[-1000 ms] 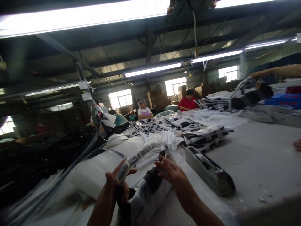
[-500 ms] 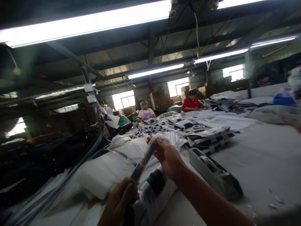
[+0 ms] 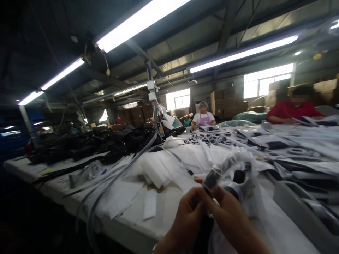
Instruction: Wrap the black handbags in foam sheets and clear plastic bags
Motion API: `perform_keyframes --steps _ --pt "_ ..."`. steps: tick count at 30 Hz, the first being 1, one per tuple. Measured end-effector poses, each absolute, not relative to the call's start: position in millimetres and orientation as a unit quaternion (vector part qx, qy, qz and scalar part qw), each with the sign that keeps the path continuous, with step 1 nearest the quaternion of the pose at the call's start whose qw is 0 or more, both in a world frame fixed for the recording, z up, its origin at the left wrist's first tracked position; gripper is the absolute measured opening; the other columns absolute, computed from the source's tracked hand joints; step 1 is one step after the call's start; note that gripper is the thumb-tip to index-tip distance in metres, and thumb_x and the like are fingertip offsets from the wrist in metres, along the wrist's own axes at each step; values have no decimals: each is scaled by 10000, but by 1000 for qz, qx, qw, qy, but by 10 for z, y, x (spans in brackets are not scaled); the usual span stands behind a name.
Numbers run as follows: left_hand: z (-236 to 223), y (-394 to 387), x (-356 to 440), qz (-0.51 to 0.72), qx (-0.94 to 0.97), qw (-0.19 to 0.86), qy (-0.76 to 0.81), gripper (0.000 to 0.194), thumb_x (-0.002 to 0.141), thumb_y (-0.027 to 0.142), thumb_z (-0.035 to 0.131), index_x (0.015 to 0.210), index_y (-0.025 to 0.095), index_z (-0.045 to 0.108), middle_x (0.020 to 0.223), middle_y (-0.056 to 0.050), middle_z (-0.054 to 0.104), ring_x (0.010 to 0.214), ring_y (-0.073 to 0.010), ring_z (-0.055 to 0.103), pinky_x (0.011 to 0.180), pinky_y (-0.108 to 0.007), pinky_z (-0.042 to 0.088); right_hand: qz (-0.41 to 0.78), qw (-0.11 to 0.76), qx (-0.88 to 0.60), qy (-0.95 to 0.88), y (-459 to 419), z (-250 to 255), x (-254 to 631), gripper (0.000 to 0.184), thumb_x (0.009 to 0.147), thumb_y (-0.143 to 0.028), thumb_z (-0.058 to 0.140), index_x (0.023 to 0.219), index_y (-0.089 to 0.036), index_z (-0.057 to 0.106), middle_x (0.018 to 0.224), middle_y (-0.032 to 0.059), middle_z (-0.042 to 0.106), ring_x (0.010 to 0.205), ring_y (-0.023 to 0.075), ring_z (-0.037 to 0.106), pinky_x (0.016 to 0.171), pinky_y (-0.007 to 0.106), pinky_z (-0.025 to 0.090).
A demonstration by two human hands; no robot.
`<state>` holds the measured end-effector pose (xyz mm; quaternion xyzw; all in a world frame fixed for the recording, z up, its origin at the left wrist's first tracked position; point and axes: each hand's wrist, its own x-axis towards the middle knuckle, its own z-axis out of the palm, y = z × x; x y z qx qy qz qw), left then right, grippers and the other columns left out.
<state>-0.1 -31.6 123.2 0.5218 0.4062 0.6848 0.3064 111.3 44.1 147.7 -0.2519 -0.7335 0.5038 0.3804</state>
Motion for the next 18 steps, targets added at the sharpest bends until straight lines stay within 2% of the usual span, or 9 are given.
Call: perform_keyframes --steps 3,5,9,11,13,16,18 --pt "1090 -292 -85 666 527 291 440 477 909 569 558 1102 151 683 990 -110 722 956 -242 666 839 -336 511 520 388 -263 -714 497 1496 1114 554 723 -643 691 1076 -223 768 1150 109 739 1117 380 657 1007 457 513" --pt "902 -318 -373 656 492 235 522 542 927 627 456 1091 161 678 1022 -127 727 959 -246 679 830 -351 532 548 380 -264 -697 505 1465 1146 540 752 -631 675 1099 -226 761 1161 111 734 1118 373 659 987 451 529" --pt "492 -489 -1320 619 400 136 662 527 876 634 510 1042 157 660 961 -123 724 863 -250 688 772 -361 534 586 361 -278 -670 422 1376 1188 572 798 -624 633 1227 -250 696 1226 121 700 1198 363 611 1026 476 490" --pt "364 -586 -1813 569 367 83 731 434 892 564 534 1027 169 655 992 -106 718 919 -248 677 849 -373 516 592 363 -283 -662 380 1350 1195 602 814 -619 611 1284 -245 655 1226 132 698 1193 362 615 1026 495 484" --pt "298 -644 -2225 504 346 39 790 318 917 442 581 1051 160 642 1095 -92 688 1004 -231 647 954 -433 474 579 369 -283 -670 388 1314 1212 581 824 -629 586 1257 -251 677 1292 125 659 1235 366 582 1026 490 484" --pt "250 -631 -2622 403 335 8 852 258 924 365 616 1068 152 639 1144 -78 656 1067 -232 616 980 -484 460 564 354 -262 -698 507 1202 1276 541 806 -652 594 1180 -286 730 1366 83 603 1311 380 501 1020 462 499" --pt "224 -573 -2752 343 339 4 876 249 920 366 627 1047 153 646 1129 -71 655 1074 -236 613 967 -483 471 575 333 -248 -705 593 1106 1328 535 804 -647 605 1209 -313 713 1330 64 631 1295 372 518 1010 444 511"
